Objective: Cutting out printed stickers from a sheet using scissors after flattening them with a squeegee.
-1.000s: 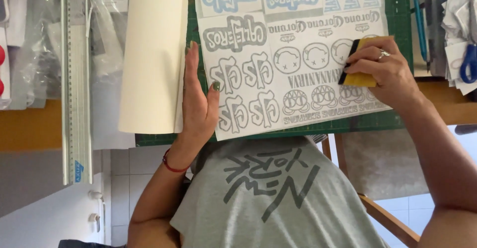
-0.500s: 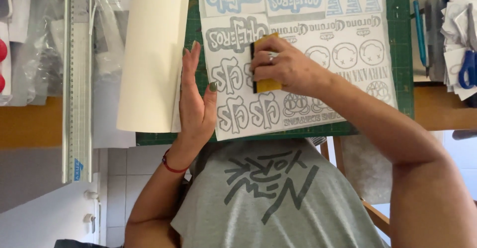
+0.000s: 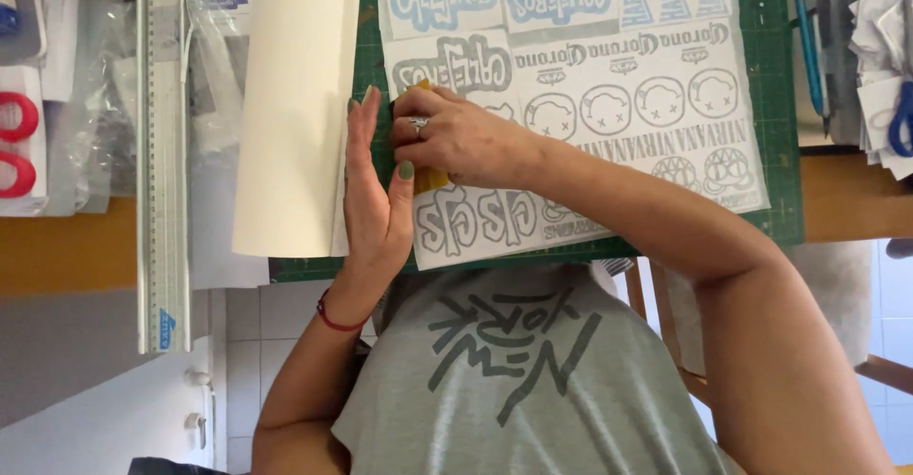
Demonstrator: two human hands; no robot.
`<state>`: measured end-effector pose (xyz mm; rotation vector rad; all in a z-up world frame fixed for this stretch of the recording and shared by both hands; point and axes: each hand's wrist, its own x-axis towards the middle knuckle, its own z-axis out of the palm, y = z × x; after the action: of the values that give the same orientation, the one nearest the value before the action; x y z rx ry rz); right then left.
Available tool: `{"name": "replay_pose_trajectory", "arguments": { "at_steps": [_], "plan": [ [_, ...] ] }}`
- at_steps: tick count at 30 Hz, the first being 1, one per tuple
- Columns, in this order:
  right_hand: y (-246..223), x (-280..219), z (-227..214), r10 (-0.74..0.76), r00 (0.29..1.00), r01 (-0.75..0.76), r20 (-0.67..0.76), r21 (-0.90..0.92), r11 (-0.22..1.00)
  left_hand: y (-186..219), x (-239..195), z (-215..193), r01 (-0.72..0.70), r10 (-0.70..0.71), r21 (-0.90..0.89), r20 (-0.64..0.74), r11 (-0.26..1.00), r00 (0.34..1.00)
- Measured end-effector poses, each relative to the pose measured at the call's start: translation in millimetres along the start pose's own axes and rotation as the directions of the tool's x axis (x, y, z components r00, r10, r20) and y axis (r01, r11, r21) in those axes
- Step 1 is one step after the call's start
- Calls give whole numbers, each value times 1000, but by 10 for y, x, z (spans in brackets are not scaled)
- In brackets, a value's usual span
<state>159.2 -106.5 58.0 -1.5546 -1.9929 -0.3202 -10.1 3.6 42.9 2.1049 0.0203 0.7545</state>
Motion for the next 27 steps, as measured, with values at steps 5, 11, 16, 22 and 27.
{"name": "replay_pose_trajectory", "arguments": {
  "at_steps": [5, 11, 16, 22, 27],
  "plan": [
    [-73, -336, -470, 112, 994, -109, -21, 101, 989, -21, 9, 7, -21, 22, -65, 10, 998, 1000],
    [-206, -1973, -1475, 356, 932, -347, 73, -110, 931, 31, -19, -25, -16, 19, -118, 25, 993, 1000],
    [-604, -2971, -1924, 599, 793, -551, 113, -286, 784, 81, -40, -41, 61, -56, -91, 57, 994, 997],
    [-610, -2667, -1758, 559, 822, -527, 109, -225, 819, 55, -31, -32, 20, -16, -108, 33, 994, 999],
    [-570, -2050, -1175, 311, 946, -302, 92, -99, 948, -77, -40, 44, -71, 71, -183, -5, 981, 997]
  ]
}}
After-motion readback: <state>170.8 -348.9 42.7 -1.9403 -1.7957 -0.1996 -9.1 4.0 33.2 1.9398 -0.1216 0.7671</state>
